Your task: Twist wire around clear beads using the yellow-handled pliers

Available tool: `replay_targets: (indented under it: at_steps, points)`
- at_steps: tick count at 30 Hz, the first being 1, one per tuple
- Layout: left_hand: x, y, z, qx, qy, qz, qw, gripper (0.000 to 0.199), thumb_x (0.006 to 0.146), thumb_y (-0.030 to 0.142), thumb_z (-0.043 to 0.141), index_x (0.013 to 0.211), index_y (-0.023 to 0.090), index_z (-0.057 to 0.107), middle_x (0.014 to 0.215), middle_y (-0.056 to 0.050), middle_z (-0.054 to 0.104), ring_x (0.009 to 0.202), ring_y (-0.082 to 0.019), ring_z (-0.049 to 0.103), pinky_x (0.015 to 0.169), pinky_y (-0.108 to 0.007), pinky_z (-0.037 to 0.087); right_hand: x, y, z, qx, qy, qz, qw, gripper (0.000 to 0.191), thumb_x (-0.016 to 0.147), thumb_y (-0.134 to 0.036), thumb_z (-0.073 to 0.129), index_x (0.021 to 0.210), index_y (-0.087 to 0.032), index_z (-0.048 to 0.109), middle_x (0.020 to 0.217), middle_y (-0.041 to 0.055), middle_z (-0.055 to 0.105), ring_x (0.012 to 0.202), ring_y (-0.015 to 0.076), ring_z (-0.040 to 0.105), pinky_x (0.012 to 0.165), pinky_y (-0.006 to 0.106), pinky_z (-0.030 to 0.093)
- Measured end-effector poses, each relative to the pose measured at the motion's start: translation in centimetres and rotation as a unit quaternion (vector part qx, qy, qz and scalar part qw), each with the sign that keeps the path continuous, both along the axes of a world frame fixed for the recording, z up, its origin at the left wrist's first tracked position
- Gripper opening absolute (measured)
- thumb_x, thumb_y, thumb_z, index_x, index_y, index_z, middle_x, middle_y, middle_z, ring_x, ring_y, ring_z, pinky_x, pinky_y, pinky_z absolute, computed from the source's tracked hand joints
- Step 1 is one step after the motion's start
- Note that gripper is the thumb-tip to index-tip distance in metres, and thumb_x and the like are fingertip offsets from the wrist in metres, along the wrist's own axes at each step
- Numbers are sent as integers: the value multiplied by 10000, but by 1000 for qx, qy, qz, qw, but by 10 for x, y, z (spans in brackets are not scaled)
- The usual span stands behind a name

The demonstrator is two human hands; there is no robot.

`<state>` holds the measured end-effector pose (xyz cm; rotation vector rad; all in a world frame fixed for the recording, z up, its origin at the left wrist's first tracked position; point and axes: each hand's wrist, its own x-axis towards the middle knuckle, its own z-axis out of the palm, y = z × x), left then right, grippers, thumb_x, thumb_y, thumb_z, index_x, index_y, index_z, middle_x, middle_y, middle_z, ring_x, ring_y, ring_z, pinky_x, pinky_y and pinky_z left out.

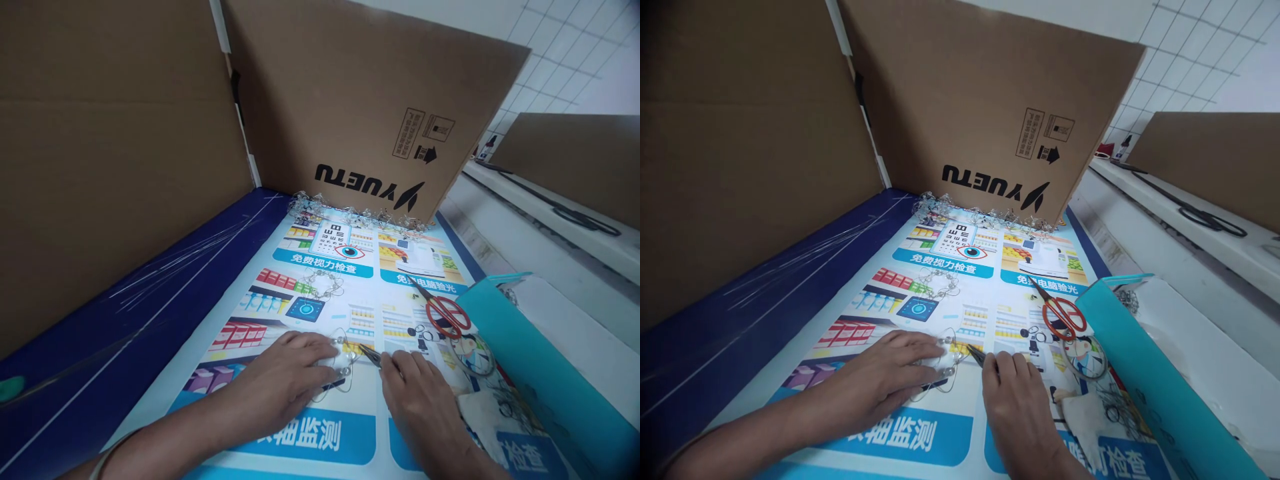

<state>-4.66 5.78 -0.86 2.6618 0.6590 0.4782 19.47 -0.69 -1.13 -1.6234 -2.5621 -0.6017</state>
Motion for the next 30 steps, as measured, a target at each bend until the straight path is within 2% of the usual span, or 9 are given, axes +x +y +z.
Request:
replay_targets:
  at_steps: [8, 14, 19, 24, 27, 30]
  points:
    - [-1, -2, -2, 2, 10, 2, 1000, 366, 819, 113, 491, 1128, 300, 547, 1207, -17, 550, 1142, -237, 430, 909, -405, 362, -2, -4, -3, 7, 21, -13, 1000, 323, 779, -8, 427, 1046, -94, 587, 884, 129, 590, 840, 249, 539, 680, 364, 460]
    - [-8, 0, -8, -28, -19, 11, 999, 322, 830, 166, 512, 1129, 284, 535, 1230, -18, 528, 1167, -225, 414, 940, -410, 357, 3, -4, -14, 44, 92, 8, 995, 222, 845, -114, 436, 1006, -120, 589, 900, 107, 601, 880, 238, 538, 766, 383, 434]
    - [-13, 6, -15, -56, -102, 61, 991, 311, 853, 228, 513, 1162, 258, 501, 1230, -45, 526, 1166, -213, 417, 954, -403, 370, 8, -1, -16, 68, 144, 39, 986, 200, 862, -184, 453, 1006, -139, 583, 913, 86, 603, 853, 220, 541, 761, 370, 434]
    - [-17, 15, -23, -66, -203, 155, 965, 184, 854, 166, 476, 1005, 223, 565, 1005, -43, 614, 988, -185, 529, 863, -352, 430, 14, 0, -20, 59, 198, 50, 977, 197, 834, -211, 510, 1006, -136, 571, 915, 90, 591, 858, 215, 538, 763, 358, 449]
    - [-19, 19, -22, -62, -200, 207, 956, 174, 838, 123, 453, 932, 210, 570, 927, -36, 615, 914, -181, 542, 811, -341, 437, 19, -1, -22, 55, 220, 45, 973, 214, 830, -219, 519, 1023, -135, 559, 924, 95, 585, 866, 209, 537, 752, 339, 460]
    - [-20, 19, -19, -63, -163, 208, 962, 202, 816, 91, 443, 917, 208, 574, 920, -32, 615, 917, -185, 537, 822, -354, 424, 22, -1, -23, 62, 207, 38, 976, 216, 829, -230, 519, 1023, -143, 554, 928, 94, 583, 866, 212, 534, 755, 348, 461]
